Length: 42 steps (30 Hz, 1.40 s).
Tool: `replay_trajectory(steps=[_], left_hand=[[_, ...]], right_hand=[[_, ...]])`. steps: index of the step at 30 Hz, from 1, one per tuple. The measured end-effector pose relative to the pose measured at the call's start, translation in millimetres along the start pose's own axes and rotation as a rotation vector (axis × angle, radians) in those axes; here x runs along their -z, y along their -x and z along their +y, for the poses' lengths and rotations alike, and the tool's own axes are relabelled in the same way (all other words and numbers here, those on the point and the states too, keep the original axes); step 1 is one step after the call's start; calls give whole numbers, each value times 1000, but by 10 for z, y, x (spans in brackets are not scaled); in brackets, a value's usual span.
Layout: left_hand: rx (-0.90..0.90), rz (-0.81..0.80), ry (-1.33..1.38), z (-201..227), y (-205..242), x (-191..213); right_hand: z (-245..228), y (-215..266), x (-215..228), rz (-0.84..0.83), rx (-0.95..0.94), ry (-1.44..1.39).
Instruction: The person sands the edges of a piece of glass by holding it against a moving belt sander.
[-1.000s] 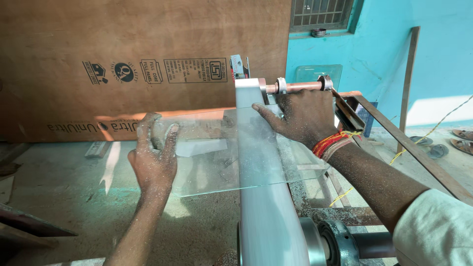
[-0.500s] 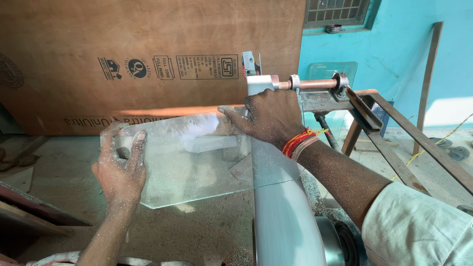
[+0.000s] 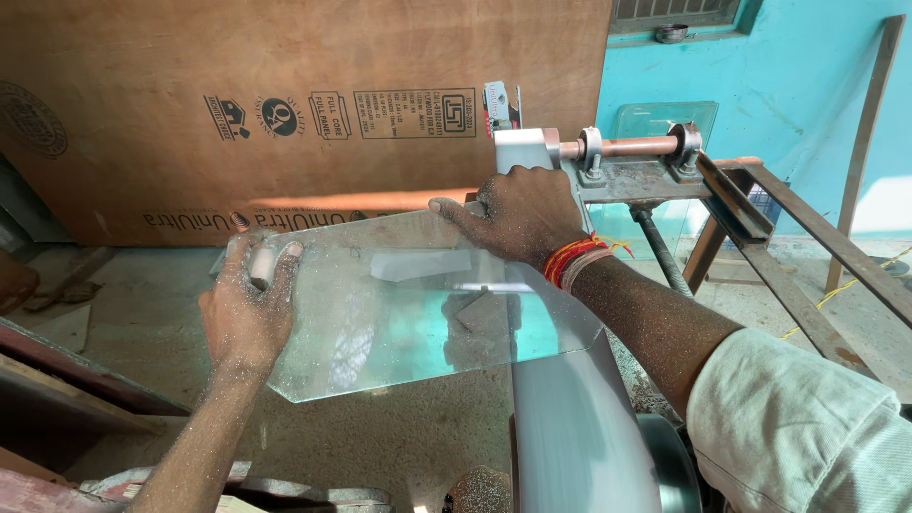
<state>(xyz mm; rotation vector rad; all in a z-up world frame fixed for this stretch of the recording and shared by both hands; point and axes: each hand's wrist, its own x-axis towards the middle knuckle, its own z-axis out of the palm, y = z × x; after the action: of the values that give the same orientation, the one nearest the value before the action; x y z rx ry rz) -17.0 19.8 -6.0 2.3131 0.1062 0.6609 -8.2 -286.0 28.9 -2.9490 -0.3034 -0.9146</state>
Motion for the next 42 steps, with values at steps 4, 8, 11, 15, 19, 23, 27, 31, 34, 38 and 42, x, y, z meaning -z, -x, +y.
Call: replay_trajectory(steps=[4, 8, 11, 15, 19, 23, 27, 31, 34, 38, 42], left_hand=[[-95, 3, 6, -4, -34, -31], [-40, -74, -4, 63, -71, -64], [-2, -142, 13, 124, -52, -84], [-51, -141, -108, 231, -70, -173], [20, -242, -115, 362, -77, -255], [-46, -245, -115, 505, -34, -393], [-63, -271, -123, 647, 7, -578], [-201, -205, -123, 761, 83, -799], [-186, -253, -91, 858, 146, -943], [-207, -278, -38, 1004, 324, -1112], [-226, -283, -3, 1175, 433, -1229]], right_hand=[[34, -10, -68, -20, -21, -43], [98, -6, -93, -138, -118, -28], [170, 6, -99, -139, -140, -43], [302, 48, -124, -189, -187, -71], [437, 121, -108, -183, -222, -55], [617, 204, -81, -208, -273, -9], [797, 351, -15, -232, -321, 15], [980, 482, 74, -296, -393, 37], [1120, 598, 142, -319, -419, 82], [1315, 752, 243, -286, -401, 71], [1521, 864, 291, -90, -296, -45]])
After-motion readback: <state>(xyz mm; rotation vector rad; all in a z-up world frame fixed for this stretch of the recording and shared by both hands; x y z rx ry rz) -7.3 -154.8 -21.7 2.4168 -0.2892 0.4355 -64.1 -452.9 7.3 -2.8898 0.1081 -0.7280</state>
